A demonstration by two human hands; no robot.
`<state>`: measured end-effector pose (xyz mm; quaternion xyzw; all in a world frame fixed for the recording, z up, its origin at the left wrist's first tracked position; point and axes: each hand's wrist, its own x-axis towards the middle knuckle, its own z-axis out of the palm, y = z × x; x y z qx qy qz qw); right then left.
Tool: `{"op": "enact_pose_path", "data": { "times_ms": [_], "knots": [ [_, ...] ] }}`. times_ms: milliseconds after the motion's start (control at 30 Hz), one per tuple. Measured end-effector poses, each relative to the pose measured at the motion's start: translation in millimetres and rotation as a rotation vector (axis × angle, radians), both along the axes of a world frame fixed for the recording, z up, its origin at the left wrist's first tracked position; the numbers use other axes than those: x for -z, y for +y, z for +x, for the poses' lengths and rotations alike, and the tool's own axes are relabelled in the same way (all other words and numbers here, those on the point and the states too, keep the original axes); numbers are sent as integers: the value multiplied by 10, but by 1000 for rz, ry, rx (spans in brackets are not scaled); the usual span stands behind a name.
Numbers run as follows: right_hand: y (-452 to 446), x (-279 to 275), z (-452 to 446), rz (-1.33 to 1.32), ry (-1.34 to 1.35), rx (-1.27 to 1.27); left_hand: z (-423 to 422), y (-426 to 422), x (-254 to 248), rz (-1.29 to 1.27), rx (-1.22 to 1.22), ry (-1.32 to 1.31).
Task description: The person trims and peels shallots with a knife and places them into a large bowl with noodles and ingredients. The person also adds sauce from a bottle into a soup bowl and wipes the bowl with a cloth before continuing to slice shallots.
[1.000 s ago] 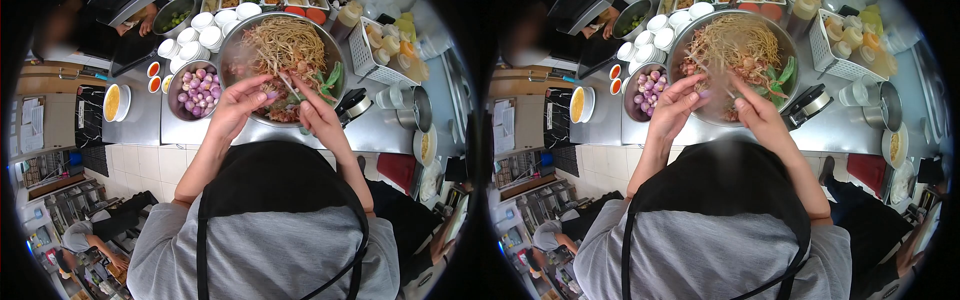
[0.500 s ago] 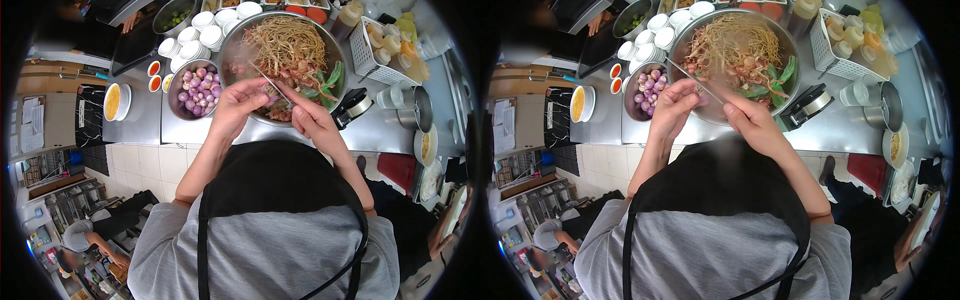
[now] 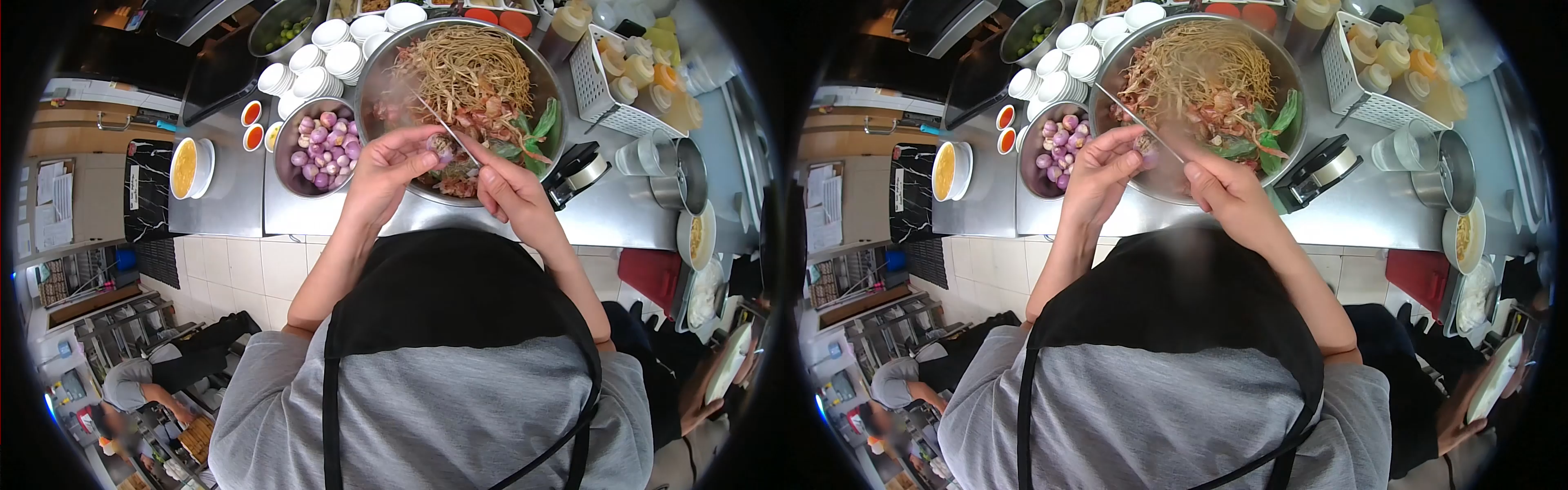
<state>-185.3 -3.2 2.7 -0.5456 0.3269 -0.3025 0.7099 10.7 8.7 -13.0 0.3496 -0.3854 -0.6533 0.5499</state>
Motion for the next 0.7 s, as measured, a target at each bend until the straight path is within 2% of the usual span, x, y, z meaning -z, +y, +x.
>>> {"op": "enact_pose_path", "data": {
  "times_ms": [133, 233, 300, 333, 400, 467, 533, 600, 667, 700],
  "knots": [
    [40, -18, 26, -54, 28, 33, -4, -5, 38, 4, -26, 36],
    [64, 81, 87, -261, 12, 81, -16, -7, 27, 32, -36, 62],
    [35, 145, 92, -271, 65, 90, 11, -8, -5, 60, -38, 74],
    [14, 121, 75, -272, 64, 89, 43, -4, -18, 88, -42, 86],
    [-35, 50, 16, -76, 148, 130, 175, 4, -20, 73, -86, 27],
    [-60, 120, 13, -55, 142, 114, 223, -7, 46, 61, -130, -30],
    [-81, 208, 48, -69, 181, 186, 238, -15, 176, 54, -215, -322],
    [-108, 269, 51, -51, 174, 221, 173, -27, 255, 40, -241, -414],
    [-138, 273, 15, -30, 168, 257, 111, -40, 296, -155, -228, -771],
    [-156, 252, -29, -32, 209, 249, 47, -63, 254, -194, -243, -835]
  ]
}}
